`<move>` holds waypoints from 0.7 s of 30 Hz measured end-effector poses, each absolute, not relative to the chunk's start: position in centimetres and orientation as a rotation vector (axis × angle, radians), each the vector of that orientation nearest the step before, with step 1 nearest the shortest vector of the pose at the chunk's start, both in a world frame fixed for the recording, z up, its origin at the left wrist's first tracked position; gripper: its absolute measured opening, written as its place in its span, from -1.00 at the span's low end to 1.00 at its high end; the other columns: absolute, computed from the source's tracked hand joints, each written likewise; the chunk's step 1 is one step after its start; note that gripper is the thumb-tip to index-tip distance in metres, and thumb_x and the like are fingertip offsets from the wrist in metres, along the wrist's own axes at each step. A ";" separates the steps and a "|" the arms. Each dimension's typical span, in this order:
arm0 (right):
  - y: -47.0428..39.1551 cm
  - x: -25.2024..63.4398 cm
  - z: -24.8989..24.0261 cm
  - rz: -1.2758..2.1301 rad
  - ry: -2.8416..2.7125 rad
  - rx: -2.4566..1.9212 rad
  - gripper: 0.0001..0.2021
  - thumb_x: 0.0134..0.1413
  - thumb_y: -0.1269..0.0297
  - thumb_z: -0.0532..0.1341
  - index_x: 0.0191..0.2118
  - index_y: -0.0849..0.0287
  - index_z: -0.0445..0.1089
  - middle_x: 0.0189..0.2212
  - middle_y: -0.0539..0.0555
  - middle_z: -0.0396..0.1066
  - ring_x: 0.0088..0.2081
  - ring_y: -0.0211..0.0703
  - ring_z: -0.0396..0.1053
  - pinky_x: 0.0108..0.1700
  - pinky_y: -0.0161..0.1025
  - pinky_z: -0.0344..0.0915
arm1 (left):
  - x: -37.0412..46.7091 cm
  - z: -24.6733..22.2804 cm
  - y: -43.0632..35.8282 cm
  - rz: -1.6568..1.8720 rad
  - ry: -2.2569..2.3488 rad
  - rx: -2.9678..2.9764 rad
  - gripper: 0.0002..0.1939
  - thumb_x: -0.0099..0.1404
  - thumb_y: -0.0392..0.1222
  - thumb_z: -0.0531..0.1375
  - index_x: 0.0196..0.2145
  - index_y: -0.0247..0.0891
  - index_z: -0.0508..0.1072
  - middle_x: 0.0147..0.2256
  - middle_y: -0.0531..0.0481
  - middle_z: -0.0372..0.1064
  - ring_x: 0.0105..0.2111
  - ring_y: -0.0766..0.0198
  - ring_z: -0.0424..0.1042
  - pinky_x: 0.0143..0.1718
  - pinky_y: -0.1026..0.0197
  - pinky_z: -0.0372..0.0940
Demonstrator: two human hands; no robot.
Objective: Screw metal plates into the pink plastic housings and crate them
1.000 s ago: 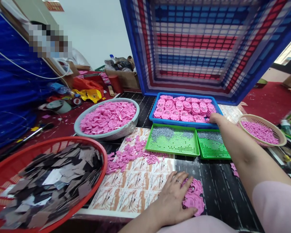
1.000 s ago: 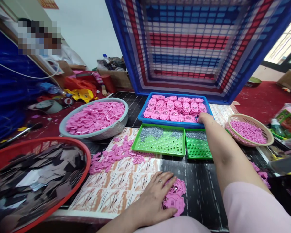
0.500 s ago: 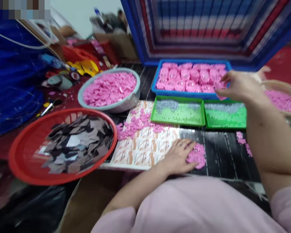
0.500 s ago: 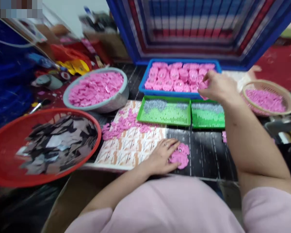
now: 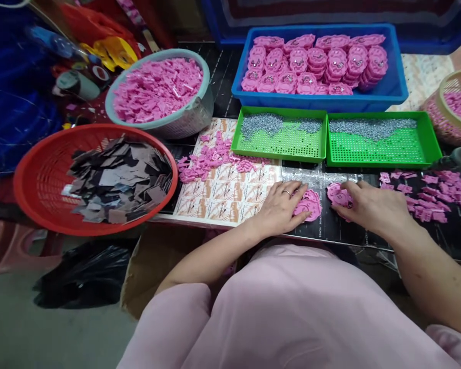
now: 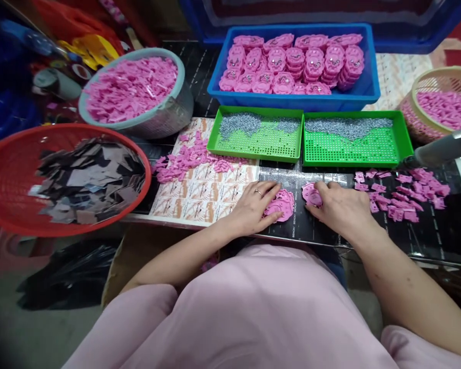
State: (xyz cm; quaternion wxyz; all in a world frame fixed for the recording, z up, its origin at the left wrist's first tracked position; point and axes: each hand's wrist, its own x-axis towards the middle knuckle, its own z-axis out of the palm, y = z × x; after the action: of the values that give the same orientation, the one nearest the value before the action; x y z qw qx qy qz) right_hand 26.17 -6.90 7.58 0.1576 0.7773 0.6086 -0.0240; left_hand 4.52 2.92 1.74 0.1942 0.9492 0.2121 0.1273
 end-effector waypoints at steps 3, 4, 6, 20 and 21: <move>-6.6 26.5 7.8 0.014 1.993 2.215 -0.51 0.09 -0.17 0.14 -0.03 0.11 0.34 -0.19 0.21 0.46 -0.22 0.19 0.44 -0.45 -0.09 0.30 | 4.6 1.8 2.8 0.374 0.648 2.701 -0.35 0.37 0.12 0.03 0.24 -0.40 0.18 0.19 -0.33 0.17 0.19 -0.07 0.17 0.20 -0.15 0.05; -6.4 26.6 7.5 0.017 2.154 2.169 -0.53 0.11 -0.10 0.16 0.01 0.12 0.33 -0.13 0.21 0.45 -0.14 0.17 0.42 -0.34 -0.06 0.36 | 4.6 1.8 2.7 0.396 0.662 2.709 -0.35 0.37 0.12 0.03 0.24 -0.38 0.18 0.19 -0.33 0.16 0.19 -0.07 0.16 0.20 -0.15 0.05; -5.9 26.5 6.6 -0.070 2.478 2.006 -0.50 0.12 0.06 0.22 0.13 0.16 0.25 0.03 0.19 0.39 0.02 0.11 0.35 -0.08 -0.01 0.38 | 4.6 1.6 2.6 0.467 0.682 2.726 -0.39 0.37 0.12 0.02 0.23 -0.34 0.19 0.21 -0.30 0.14 0.21 -0.06 0.14 0.21 -0.17 0.03; -3.3 24.3 3.7 -0.466 2.784 1.734 -0.51 0.12 0.30 0.19 0.18 0.25 0.22 0.07 0.19 0.37 0.07 0.07 0.31 0.06 0.04 0.32 | 1.5 1.9 1.4 0.619 0.597 2.833 -0.51 0.37 0.01 0.08 0.11 -0.40 0.32 0.07 -0.27 0.32 0.04 0.03 0.32 0.05 -0.01 0.27; -3.3 24.2 3.7 -0.467 2.775 1.749 -0.51 0.12 0.29 0.19 0.17 0.25 0.23 0.06 0.20 0.37 0.06 0.07 0.31 0.06 0.05 0.33 | 1.5 1.9 1.2 0.611 0.625 2.803 -0.52 0.38 -0.03 0.07 0.13 -0.38 0.31 0.09 -0.26 0.31 0.05 0.04 0.32 0.07 0.00 0.26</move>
State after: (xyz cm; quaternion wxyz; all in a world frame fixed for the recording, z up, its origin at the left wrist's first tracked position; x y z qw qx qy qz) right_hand 24.20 -3.33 3.72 -0.0857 0.5260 0.8344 -0.1404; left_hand 1.47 1.24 1.86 0.1026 0.9496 0.2118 0.2071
